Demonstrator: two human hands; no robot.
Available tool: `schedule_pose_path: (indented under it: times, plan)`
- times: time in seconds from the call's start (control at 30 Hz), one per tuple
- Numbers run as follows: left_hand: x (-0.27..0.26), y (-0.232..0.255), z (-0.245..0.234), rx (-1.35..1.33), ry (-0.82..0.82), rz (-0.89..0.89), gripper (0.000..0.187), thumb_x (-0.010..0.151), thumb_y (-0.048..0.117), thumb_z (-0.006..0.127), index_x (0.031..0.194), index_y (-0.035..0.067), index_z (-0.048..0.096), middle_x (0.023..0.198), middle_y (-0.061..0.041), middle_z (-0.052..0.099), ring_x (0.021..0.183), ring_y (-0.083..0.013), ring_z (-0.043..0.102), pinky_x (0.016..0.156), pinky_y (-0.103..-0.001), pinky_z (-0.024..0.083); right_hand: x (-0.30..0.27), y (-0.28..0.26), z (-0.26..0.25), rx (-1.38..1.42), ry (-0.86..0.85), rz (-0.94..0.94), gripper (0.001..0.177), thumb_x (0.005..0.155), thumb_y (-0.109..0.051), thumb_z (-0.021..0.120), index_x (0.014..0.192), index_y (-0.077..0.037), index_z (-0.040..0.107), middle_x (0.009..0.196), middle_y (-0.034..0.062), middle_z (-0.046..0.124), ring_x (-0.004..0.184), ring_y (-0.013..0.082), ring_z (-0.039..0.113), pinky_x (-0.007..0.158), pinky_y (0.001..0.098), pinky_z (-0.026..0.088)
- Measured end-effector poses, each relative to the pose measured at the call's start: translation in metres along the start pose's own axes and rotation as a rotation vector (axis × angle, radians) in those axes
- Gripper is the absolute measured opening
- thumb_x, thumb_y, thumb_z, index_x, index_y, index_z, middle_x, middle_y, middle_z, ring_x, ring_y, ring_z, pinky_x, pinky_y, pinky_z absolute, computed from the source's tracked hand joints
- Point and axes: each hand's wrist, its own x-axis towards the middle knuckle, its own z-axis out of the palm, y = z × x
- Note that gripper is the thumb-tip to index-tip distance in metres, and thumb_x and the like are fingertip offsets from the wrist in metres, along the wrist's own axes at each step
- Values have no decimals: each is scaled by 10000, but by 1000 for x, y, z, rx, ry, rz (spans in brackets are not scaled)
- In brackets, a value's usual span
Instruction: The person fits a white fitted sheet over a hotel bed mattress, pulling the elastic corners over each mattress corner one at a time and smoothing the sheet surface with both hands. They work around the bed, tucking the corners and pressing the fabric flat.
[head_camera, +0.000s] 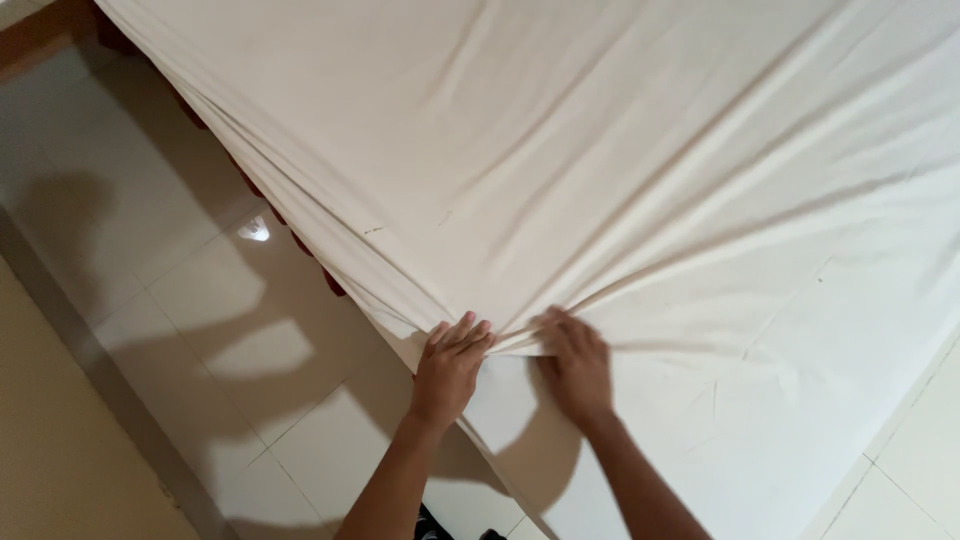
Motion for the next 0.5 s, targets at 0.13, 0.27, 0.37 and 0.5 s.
schedule_pose_path:
  times: [0.13, 0.27, 0.37, 0.5]
  plan:
    - [-1, 4, -1, -24, 16, -26, 275, 966, 90, 661, 1221, 146, 747, 1369, 1, 689, 1419, -201, 509, 1180, -457, 335, -10, 29, -17, -178, 51, -38, 594, 876, -152, 706, 1456, -193, 583, 1587, 64, 453, 1403, 355, 427, 1092, 506, 334]
    - [-4, 5, -2, -6, 11, -36, 290, 941, 83, 668, 1215, 136, 748, 1370, 1, 684, 1418, -204, 508, 1172, -467, 333, -35, 45, -9, -119, 88, -93, 549, 946, -130, 661, 1482, -177, 552, 1613, 4, 452, 1516, 264, 376, 1186, 493, 297]
    - [-4, 8, -4, 14, -6, -23, 291, 941, 84, 668, 1216, 137, 746, 1382, -2, 677, 1419, -209, 504, 1171, -475, 331, -54, 43, -9, -100, 98, -69, 526, 939, -135, 662, 1454, -195, 571, 1583, -27, 491, 1527, 230, 365, 1213, 496, 289]
    - [-6, 6, -3, 64, 34, 12, 263, 958, 98, 672, 1210, 114, 743, 1373, -8, 683, 1422, -211, 501, 1172, -476, 332, -57, 34, -6, -122, 108, -38, 485, 960, -108, 640, 1436, -189, 597, 1565, -44, 525, 1534, 225, 376, 1223, 498, 299]
